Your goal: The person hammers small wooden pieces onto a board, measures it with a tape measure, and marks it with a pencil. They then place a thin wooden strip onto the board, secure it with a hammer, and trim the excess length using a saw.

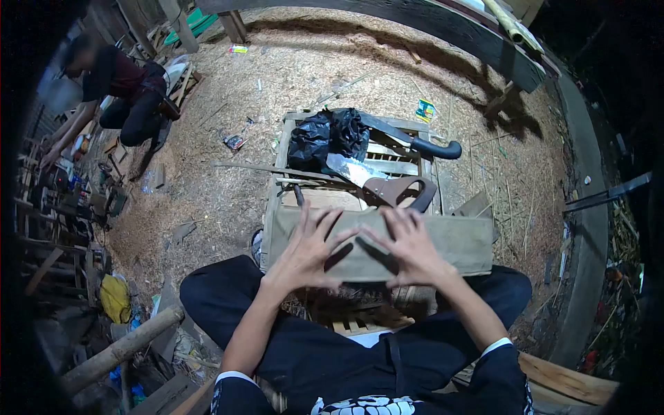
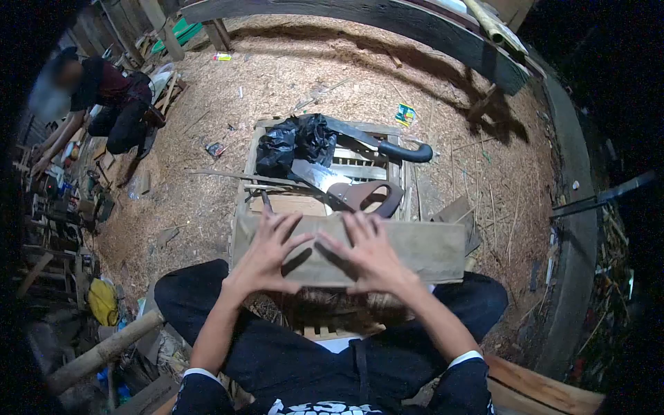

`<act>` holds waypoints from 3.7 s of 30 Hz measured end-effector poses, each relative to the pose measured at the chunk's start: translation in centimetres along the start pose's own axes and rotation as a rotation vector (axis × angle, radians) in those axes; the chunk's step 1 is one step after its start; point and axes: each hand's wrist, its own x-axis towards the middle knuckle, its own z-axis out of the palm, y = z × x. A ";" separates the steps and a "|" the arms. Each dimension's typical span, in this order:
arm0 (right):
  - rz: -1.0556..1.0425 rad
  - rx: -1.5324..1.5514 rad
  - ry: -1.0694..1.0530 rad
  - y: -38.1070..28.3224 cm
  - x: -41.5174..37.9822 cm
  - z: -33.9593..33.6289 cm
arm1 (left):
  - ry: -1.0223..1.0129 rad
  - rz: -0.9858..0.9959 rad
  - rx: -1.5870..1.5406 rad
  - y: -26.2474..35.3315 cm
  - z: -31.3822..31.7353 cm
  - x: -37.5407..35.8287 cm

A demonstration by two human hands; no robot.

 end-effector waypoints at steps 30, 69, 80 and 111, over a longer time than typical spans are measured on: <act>0.035 0.023 -0.001 2.1 -3.7 -1.8 | 0.483 -0.227 -0.259 -1.7 1.2 0.7; 0.160 -0.365 0.031 4.7 21.1 2.0 | 0.260 -0.372 -0.147 -5.4 2.0 -0.6; -0.014 0.153 0.615 2.8 19.2 0.2 | 0.263 -0.329 -0.105 -5.0 2.2 -0.4; 0.253 1.030 0.472 -0.2 -3.1 3.7 | 0.017 -0.092 -0.149 -0.4 5.0 -0.4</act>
